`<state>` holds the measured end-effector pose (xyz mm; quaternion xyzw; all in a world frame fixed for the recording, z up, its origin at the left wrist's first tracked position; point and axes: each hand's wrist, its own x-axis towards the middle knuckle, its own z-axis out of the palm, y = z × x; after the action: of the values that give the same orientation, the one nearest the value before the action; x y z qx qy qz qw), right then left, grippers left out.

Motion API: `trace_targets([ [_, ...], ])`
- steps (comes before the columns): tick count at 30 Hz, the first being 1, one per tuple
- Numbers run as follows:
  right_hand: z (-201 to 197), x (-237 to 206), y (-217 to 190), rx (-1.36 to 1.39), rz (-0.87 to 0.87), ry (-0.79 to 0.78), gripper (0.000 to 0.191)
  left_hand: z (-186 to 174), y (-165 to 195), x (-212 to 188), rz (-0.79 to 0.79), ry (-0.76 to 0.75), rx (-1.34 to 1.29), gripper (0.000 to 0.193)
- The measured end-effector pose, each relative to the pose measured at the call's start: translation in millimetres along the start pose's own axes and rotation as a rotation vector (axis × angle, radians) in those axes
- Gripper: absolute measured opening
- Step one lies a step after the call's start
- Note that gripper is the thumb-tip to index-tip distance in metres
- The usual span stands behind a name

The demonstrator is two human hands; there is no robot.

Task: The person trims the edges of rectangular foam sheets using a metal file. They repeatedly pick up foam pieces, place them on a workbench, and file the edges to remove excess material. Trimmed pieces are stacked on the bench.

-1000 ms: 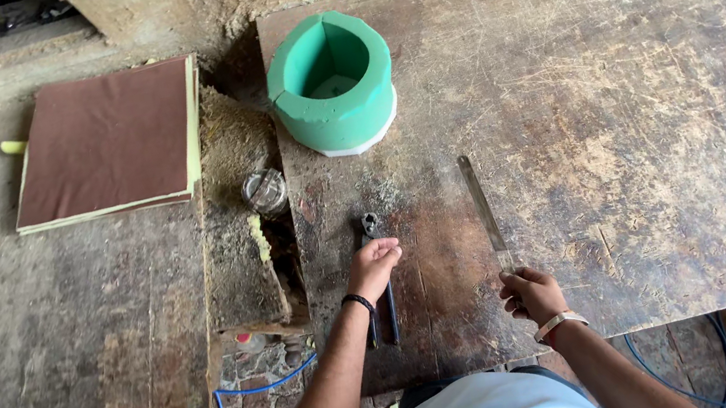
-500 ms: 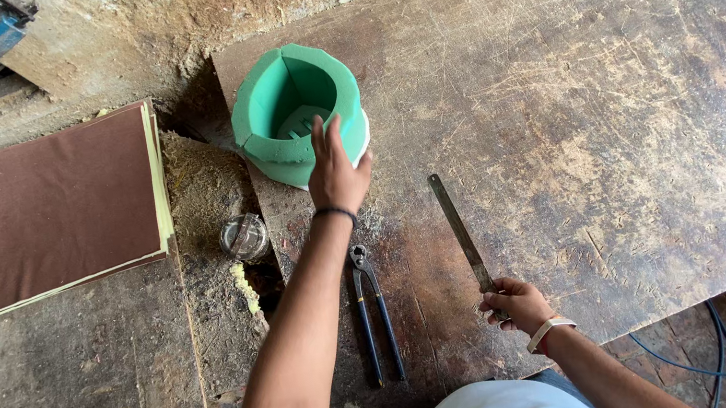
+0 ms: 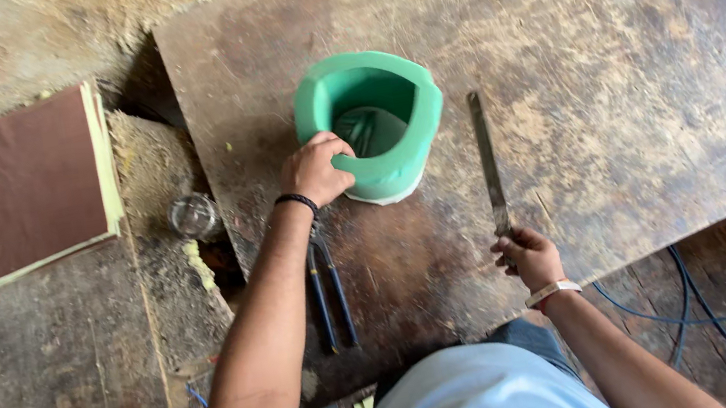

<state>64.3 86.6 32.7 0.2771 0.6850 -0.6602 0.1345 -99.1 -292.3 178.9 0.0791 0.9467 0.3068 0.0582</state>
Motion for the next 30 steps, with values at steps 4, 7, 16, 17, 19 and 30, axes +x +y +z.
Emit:
trace_targets([
  [4, -47.3, 5.3, 15.4, 0.119, -0.109, 0.017, 0.006, 17.6, 26.1, -5.8, 0.177, -0.141, 0.014, 0.018],
  [7, -86.2, 13.0, 18.7, 0.128, -0.138, 0.015, 0.004, 41.2, 53.8, -13.0, 0.122, -0.227, -0.017, 0.011],
  [16, -215.7, 54.8, 7.7, -0.097, -0.249, -0.274, 0.007, 104.5, 133.2, -99.8, -0.258, -0.067, 0.030, 0.010],
  [17, -229.5, 55.4, -0.1, -0.216, -0.293, -0.328, 0.008, 107.2, 141.0, -110.9, -0.332, -0.070, 0.046, 0.010],
  [19, -242.8, 48.7, -18.2, -0.464, -0.411, -0.425, 0.012, 112.1, 156.5, -132.6, -0.366, -0.100, 0.063, 0.010],
  [30, -173.7, -76.8, -151.6, -1.158, -1.439, -0.965, 0.011, 125.4, 185.3, -215.4, -0.377, -0.224, 0.020, 0.020],
])
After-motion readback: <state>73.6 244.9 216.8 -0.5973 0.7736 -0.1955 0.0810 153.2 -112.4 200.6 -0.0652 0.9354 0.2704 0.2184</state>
